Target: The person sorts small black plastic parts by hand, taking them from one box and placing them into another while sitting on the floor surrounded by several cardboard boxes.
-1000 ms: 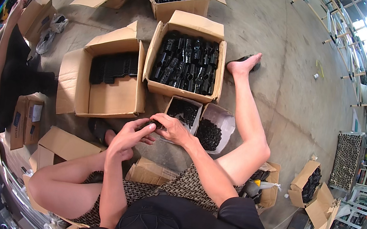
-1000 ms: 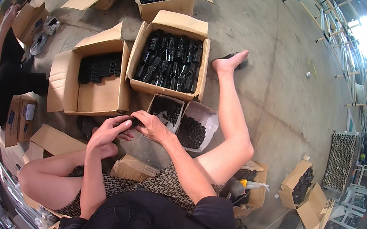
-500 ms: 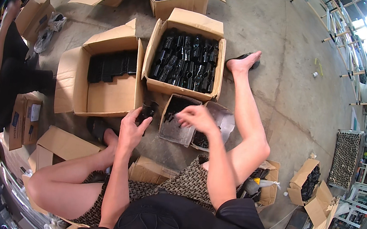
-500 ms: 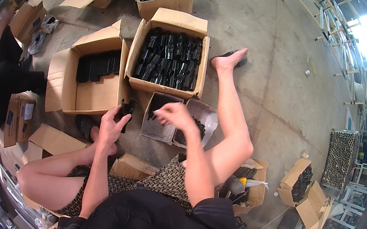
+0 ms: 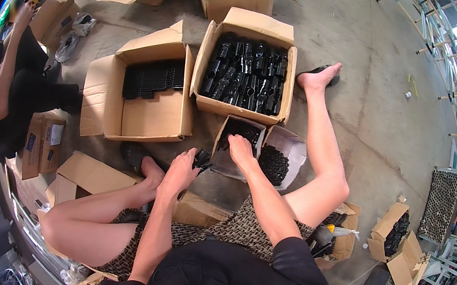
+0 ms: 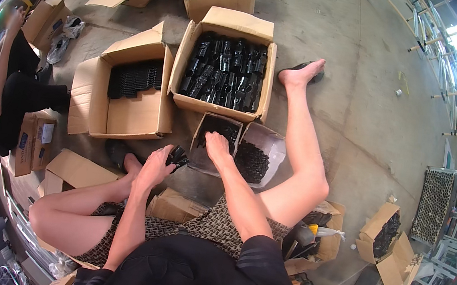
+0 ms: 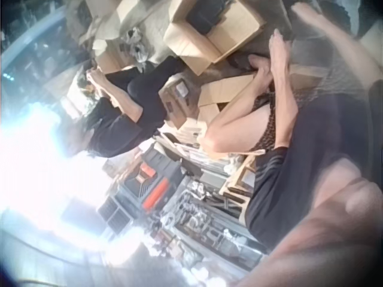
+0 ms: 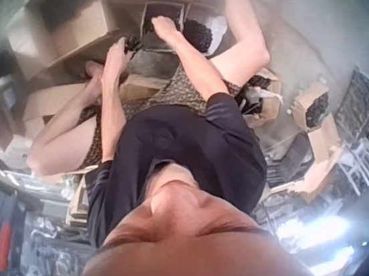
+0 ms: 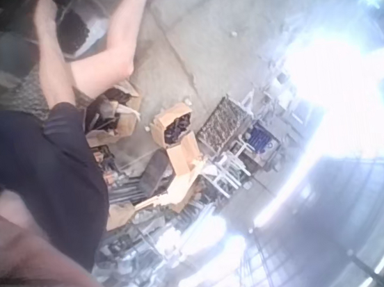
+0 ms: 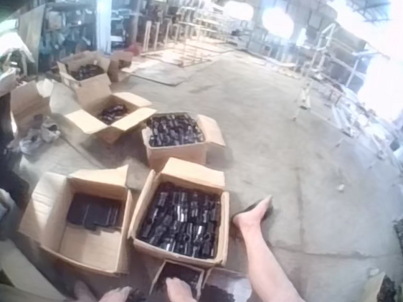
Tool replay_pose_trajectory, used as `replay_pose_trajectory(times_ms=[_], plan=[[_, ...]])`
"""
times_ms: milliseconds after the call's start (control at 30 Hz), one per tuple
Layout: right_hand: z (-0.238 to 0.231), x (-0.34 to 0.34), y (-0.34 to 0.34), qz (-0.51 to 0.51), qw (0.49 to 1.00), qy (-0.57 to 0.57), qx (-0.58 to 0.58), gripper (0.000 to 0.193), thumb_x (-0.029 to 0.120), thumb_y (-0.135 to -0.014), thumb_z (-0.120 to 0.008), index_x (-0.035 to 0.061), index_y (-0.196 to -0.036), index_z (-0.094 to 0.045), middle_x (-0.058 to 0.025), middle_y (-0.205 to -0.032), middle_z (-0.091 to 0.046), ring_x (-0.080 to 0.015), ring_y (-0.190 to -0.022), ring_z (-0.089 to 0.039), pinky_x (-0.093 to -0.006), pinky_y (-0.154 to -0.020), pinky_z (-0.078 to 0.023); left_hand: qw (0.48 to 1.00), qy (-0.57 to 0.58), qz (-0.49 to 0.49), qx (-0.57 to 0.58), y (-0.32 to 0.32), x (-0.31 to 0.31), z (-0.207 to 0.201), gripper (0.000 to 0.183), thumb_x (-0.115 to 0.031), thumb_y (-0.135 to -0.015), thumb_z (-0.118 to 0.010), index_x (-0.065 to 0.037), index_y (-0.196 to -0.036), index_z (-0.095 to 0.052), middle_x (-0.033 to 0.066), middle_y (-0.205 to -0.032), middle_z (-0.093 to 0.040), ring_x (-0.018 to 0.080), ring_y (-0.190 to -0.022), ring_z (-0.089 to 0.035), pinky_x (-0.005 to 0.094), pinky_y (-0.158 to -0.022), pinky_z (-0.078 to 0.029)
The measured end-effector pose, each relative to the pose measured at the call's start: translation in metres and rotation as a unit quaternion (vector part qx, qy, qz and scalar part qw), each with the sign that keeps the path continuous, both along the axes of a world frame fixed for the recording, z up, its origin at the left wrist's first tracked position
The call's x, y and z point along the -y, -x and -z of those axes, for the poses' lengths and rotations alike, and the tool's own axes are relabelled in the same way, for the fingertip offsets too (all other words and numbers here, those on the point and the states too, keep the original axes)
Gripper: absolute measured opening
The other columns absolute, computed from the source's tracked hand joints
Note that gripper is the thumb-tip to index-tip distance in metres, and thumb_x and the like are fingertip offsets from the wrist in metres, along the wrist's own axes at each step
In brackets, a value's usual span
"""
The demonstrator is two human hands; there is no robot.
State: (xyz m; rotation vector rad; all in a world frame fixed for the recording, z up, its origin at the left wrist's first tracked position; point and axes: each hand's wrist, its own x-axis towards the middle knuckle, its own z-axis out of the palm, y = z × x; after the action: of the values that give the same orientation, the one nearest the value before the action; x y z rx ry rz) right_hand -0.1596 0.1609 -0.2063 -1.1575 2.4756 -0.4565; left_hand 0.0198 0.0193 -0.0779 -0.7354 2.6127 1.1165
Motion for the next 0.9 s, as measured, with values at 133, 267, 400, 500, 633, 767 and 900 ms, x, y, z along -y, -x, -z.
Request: replay_pose_trajectory(times_ms=[133, 267, 400, 500, 633, 767, 900], plan=[[0.005, -0.004, 0.0, -0.036, 0.999, 0.004, 0.006, 0.016, 0.009, -0.092, -0.053, 0.0009, -0.086, -0.066, -0.0242, -0.088, -0.064, -0.0432, -0.088, -0.068, -0.0525, -0.075, -0.056, 0.999, -0.019, -0.031, -0.038, 0.001, 0.001, -0.006, 0.055, -0.006, -0.079, -0.077, 0.002, -0.126, -0.051, 0.0294, -0.104, -0.067, 0.0451, -0.102, -0.064, 0.0495, -0.09, -0.05], [0.009, -0.015, 0.01, -0.073, 0.997, 0.021, 0.016, 0.012, 0.009, -0.086, -0.057, -0.0007, -0.087, -0.065, -0.0254, -0.086, -0.065, -0.0454, -0.085, -0.067, -0.0537, -0.074, -0.054, 0.997, -0.012, -0.036, -0.065, 0.01, -0.001, -0.009, 0.049, -0.007, -0.077, -0.078, 0.0, -0.118, -0.052, 0.0256, -0.093, -0.068, 0.0429, -0.095, -0.067, 0.0474, -0.084, -0.051], [-0.031, -0.007, 0.012, 0.027, 0.988, 0.044, 0.147, 0.023, 0.015, -0.084, -0.065, 0.0031, -0.102, -0.072, -0.0271, -0.089, -0.07, -0.0438, -0.091, -0.068, -0.0489, -0.082, -0.056, 0.997, -0.02, -0.052, -0.058, 0.009, 0.002, -0.01, 0.045, -0.008, -0.077, -0.078, 0.0, -0.114, -0.053, 0.0237, -0.092, -0.07, 0.0426, -0.093, -0.067, 0.0467, -0.083, -0.052], [-0.064, -0.008, 0.019, 0.096, 0.952, 0.154, 0.247, 0.02, 0.009, -0.086, -0.068, -0.0005, -0.103, -0.071, -0.0181, -0.092, -0.073, -0.0279, -0.082, -0.072, -0.037, -0.076, -0.056, 0.995, -0.003, -0.048, -0.083, 0.008, 0.003, -0.004, 0.043, -0.008, -0.078, -0.078, -0.001, -0.114, -0.055, 0.0241, -0.096, -0.07, 0.0415, -0.097, -0.067, 0.0465, -0.084, -0.053], [-0.128, 0.004, 0.01, 0.005, 0.938, 0.238, 0.253, 0.019, 0.007, -0.086, -0.069, -0.0025, -0.103, -0.07, -0.0133, -0.092, -0.07, -0.0199, -0.078, -0.069, -0.0312, -0.072, -0.055, 0.995, 0.005, -0.053, -0.083, 0.014, -0.001, -0.01, 0.041, -0.009, -0.079, -0.078, -0.002, -0.114, -0.057, 0.0233, -0.102, -0.07, 0.0409, -0.1, -0.067, 0.0464, -0.084, -0.053], [-0.134, 0.02, -0.014, -0.042, 0.936, 0.23, 0.263, 0.018, 0.007, -0.086, -0.068, -0.0034, -0.101, -0.067, -0.0143, -0.089, -0.068, -0.0222, -0.078, -0.068, -0.033, -0.071, -0.055, 0.992, 0.017, -0.058, -0.115, 0.017, -0.005, -0.012, 0.04, -0.008, -0.08, -0.076, -0.003, -0.114, -0.056, 0.023, -0.102, -0.069, 0.0417, -0.096, -0.067, 0.0478, -0.08, -0.054], [-0.129, 0.027, -0.024, -0.109, 0.946, 0.246, 0.182, 0.015, 0.007, -0.083, -0.068, -0.0023, -0.095, -0.067, -0.0183, -0.094, -0.066, -0.0352, -0.083, -0.068, -0.0396, -0.074, -0.055, 0.99, 0.039, -0.066, -0.115, 0.017, -0.006, -0.012, 0.039, -0.008, -0.081, -0.076, -0.003, -0.113, -0.056, 0.0229, -0.102, -0.069, 0.0422, -0.095, -0.067, 0.0489, -0.079, -0.054]])
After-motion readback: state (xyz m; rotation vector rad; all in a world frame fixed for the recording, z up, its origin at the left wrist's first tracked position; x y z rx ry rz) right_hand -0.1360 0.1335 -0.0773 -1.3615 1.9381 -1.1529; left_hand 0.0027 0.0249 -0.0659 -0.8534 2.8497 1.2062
